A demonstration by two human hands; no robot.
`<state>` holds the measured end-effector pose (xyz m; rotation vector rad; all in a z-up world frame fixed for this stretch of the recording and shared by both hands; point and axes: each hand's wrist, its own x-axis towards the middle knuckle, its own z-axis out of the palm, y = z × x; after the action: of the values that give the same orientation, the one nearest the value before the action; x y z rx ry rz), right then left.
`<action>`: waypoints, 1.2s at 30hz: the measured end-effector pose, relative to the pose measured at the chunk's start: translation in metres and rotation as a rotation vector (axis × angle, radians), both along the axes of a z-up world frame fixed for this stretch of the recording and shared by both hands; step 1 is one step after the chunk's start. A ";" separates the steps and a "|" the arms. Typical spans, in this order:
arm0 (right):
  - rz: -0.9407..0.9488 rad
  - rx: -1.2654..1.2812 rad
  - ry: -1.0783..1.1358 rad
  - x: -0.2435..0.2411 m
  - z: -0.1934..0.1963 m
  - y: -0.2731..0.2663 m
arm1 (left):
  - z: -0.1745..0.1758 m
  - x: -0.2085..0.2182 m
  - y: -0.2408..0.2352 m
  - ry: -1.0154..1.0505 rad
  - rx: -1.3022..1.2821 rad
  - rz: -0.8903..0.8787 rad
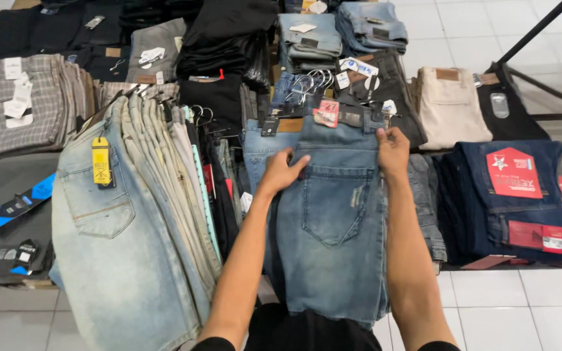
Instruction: The person picks up a pair of denim shorts from a display table, smooths the fabric with both hands, and folds them neatly. They then walk to a clothing rack and hang the folded shorts on a hanger among other garments.
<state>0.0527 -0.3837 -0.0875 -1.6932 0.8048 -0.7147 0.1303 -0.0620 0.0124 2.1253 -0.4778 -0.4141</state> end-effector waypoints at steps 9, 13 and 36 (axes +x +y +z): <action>-0.186 -0.478 0.041 -0.016 0.049 0.047 | -0.001 -0.051 0.036 0.012 -0.130 0.212; -0.199 -0.654 0.037 -0.023 0.074 0.066 | -0.018 -0.053 0.050 -0.089 -0.123 0.207; -0.247 -0.691 0.339 -0.186 0.030 0.172 | -0.057 -0.082 0.074 0.104 -0.063 0.357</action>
<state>-0.1333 -0.2120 -0.0572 -2.4065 1.0956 -0.9620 0.0481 0.0117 -0.0442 2.0620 -0.0468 -0.2983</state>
